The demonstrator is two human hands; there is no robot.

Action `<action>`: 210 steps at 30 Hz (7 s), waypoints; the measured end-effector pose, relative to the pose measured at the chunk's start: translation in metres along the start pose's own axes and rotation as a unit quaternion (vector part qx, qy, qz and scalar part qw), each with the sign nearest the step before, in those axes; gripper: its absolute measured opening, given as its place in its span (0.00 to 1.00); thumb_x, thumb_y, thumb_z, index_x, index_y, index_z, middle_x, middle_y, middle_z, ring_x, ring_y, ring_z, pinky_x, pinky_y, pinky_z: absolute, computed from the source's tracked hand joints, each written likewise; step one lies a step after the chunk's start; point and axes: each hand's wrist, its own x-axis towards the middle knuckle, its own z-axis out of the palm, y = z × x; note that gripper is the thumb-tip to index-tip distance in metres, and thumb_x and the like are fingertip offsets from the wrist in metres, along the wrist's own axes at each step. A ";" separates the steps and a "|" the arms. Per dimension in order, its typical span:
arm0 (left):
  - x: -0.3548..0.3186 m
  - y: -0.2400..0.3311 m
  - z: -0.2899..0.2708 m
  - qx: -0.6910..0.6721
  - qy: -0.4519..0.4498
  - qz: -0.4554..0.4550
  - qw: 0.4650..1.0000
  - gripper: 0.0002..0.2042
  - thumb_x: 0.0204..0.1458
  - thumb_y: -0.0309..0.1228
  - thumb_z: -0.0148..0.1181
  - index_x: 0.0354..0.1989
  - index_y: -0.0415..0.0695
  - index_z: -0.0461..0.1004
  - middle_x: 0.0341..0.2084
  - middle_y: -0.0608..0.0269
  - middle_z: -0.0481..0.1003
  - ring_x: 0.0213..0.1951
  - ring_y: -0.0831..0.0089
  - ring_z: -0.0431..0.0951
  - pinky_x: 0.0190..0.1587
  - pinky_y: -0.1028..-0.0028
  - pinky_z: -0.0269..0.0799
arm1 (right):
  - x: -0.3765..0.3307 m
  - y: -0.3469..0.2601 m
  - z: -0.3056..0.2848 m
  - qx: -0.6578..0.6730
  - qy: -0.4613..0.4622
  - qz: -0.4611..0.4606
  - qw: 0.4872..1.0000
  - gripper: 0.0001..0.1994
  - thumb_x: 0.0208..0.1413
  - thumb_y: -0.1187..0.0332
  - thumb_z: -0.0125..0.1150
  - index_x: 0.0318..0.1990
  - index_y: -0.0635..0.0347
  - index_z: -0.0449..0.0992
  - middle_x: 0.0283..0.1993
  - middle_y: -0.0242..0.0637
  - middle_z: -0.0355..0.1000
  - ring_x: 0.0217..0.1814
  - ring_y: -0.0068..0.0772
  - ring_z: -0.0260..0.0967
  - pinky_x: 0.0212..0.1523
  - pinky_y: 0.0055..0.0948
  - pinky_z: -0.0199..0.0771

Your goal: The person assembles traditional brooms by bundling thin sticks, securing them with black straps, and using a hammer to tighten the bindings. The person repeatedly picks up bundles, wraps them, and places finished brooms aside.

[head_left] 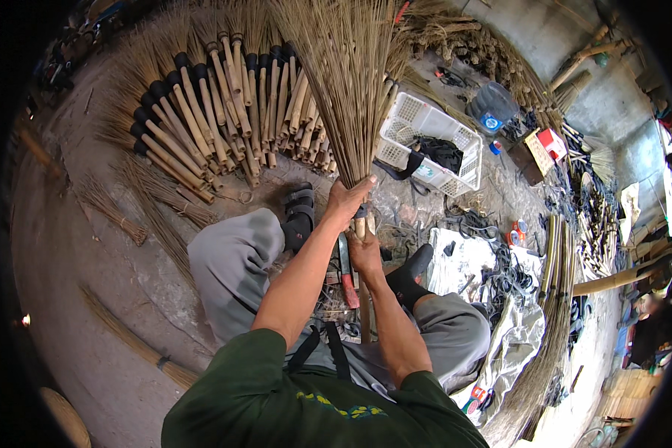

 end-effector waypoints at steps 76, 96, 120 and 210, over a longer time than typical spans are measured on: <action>-0.008 0.112 0.042 0.057 -0.173 0.159 0.970 0.40 0.50 0.67 0.69 0.54 0.39 0.78 0.43 0.59 0.78 0.46 0.70 0.78 0.50 0.67 0.75 | 0.012 -0.094 -0.045 0.270 -0.120 0.171 0.940 0.19 0.66 0.55 0.65 0.28 0.51 0.65 0.13 0.23 0.55 0.09 0.20 0.52 0.12 0.28 0.54; -0.040 0.046 0.057 -0.070 -0.257 0.001 0.964 0.17 0.55 0.34 0.71 0.50 0.40 0.78 0.26 0.66 0.73 0.20 0.77 0.73 0.21 0.74 0.67 | 0.076 -0.219 -0.194 -0.113 0.052 -0.222 0.967 0.12 0.68 0.71 0.57 0.55 0.64 0.80 0.48 0.36 0.81 0.50 0.26 0.76 0.50 0.29 0.76; -0.041 0.022 0.080 0.097 -0.129 0.196 0.967 0.11 0.56 0.36 0.71 0.37 0.44 0.76 0.21 0.75 0.70 0.21 0.85 0.67 0.23 0.76 0.64 | 0.105 -0.198 -0.163 0.031 -0.006 -0.009 0.999 0.15 0.64 0.61 0.66 0.48 0.65 0.80 0.39 0.33 0.78 0.38 0.21 0.73 0.38 0.28 0.75; 0.018 0.108 -0.016 0.130 -0.100 0.057 0.985 0.45 0.46 0.62 0.75 0.61 0.34 0.74 0.56 0.50 0.76 0.57 0.60 0.76 0.60 0.57 0.71 | 0.076 -0.107 -0.009 0.208 -0.102 0.086 0.969 0.14 0.51 0.71 0.72 0.42 0.64 0.73 0.26 0.33 0.74 0.20 0.25 0.71 0.22 0.29 0.71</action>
